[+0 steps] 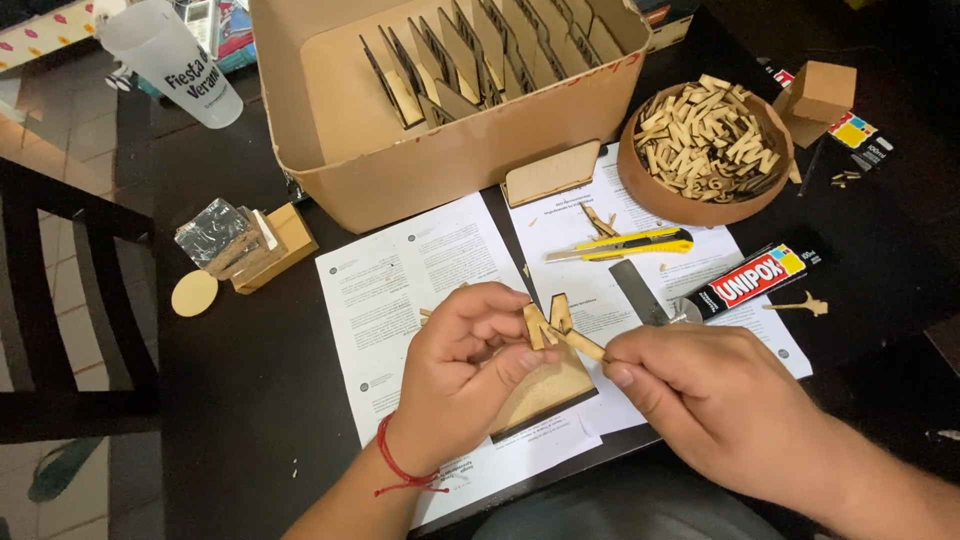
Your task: Assembling a wooden craft by gluing small laser-cut letters onto a wooden base according to a template.
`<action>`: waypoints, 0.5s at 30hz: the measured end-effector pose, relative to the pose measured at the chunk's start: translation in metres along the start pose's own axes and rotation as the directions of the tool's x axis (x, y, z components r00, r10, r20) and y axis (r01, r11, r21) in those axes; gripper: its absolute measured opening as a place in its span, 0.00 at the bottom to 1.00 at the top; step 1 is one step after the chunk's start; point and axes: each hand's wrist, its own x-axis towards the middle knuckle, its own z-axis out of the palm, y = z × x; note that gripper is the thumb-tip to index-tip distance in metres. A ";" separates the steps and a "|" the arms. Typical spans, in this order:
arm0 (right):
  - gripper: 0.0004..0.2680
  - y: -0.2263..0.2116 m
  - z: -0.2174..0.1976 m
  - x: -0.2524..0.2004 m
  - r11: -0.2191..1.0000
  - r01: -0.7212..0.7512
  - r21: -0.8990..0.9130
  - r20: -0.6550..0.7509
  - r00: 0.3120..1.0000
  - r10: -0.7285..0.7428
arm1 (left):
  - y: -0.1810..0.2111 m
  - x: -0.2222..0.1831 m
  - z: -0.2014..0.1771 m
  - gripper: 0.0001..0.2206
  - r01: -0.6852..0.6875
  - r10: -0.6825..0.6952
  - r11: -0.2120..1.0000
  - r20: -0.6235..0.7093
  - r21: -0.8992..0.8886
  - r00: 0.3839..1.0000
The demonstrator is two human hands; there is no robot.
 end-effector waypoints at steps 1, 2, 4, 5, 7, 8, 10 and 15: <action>0.07 0.000 0.000 -0.002 1.000 0.000 0.000 0.002 1.000 0.000 | 0.000 0.000 0.000 0.14 0.001 -0.001 1.000 -0.002 -0.001 1.000; 0.07 0.001 0.000 -0.003 1.000 0.023 0.010 0.000 1.000 -0.023 | 0.001 0.000 0.001 0.14 0.001 -0.001 1.000 -0.003 -0.011 1.000; 0.07 0.002 -0.002 -0.004 0.999 0.046 0.019 -0.001 0.999 -0.045 | 0.001 -0.001 0.001 0.14 0.001 -0.001 1.000 -0.005 -0.023 1.000; 0.07 0.003 -0.004 -0.004 0.997 0.076 0.034 -0.012 0.997 -0.075 | 0.001 -0.001 0.000 0.14 0.000 0.000 1.000 -0.006 -0.017 1.000; 0.06 0.003 -0.007 -0.002 0.993 0.105 0.049 -0.022 0.994 -0.104 | 0.001 -0.001 0.000 0.14 0.001 -0.001 1.000 -0.008 -0.012 1.000; 0.06 0.003 -0.009 0.000 0.995 0.104 0.014 -0.022 0.994 -0.103 | 0.001 -0.002 0.000 0.13 0.010 -0.010 1.000 -0.002 -0.009 1.000; 0.05 0.004 -0.011 0.002 0.995 0.102 -0.022 -0.024 0.994 -0.103 | 0.003 -0.002 0.001 0.13 0.018 -0.018 1.000 0.006 -0.005 1.000; 0.05 0.005 -0.016 -0.001 0.995 0.089 -0.052 0.060 0.994 -0.086 | 0.008 -0.001 0.001 0.12 0.019 -0.023 0.994 0.033 0.111 0.999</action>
